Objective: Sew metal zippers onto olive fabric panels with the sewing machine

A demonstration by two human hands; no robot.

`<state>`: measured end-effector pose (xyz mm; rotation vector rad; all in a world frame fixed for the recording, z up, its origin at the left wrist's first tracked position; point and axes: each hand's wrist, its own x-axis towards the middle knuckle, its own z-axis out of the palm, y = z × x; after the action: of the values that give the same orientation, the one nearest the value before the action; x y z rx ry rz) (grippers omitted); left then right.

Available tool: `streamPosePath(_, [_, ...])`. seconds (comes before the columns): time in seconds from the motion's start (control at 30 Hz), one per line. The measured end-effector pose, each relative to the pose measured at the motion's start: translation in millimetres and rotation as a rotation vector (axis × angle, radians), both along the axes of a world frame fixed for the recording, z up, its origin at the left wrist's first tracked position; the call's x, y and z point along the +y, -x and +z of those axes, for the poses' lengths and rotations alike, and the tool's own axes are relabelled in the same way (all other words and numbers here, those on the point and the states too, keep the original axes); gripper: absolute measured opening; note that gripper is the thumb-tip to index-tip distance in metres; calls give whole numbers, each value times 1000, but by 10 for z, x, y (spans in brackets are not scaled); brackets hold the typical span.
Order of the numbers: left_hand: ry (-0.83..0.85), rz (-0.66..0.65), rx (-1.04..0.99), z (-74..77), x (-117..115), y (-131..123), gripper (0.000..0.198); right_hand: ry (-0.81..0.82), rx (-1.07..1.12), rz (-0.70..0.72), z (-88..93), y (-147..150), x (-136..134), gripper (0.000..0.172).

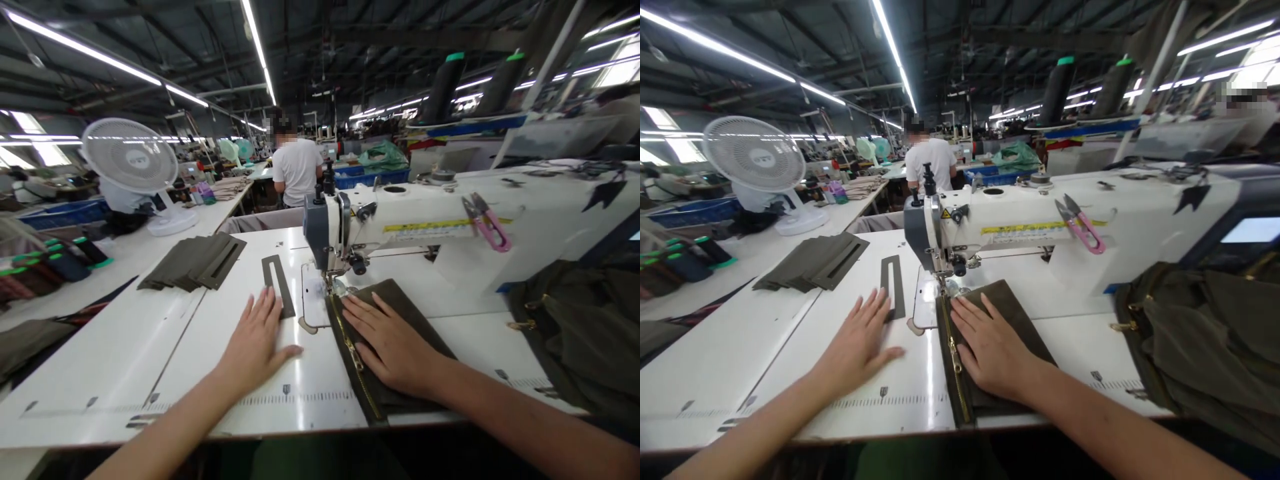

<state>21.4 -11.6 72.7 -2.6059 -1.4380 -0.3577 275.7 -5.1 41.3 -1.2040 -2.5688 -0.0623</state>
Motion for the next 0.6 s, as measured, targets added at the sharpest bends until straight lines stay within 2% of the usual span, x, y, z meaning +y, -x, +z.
streamPosePath(0.07, [21,28,77,-42,-8,117,68,9,13,38,17,2,22,49])
streamPosePath(0.17, [40,-88,97,-100,-207,189,58,20,73,3,24,29,47,46])
streamPosePath(0.23, [-14,-187,80,-153,-330,219,63,15,116,-24,12,55,64,44])
streamPosePath(0.37, [-141,-314,182,-290,-325,289,72,16,90,1,-56,65,103,52])
streamPosePath(0.47, [-168,-338,239,-357,-276,312,65,41,55,17,-93,41,126,56])
streamPosePath(0.6, [-191,-333,172,-341,-383,275,44,69,40,11,-81,20,143,55])
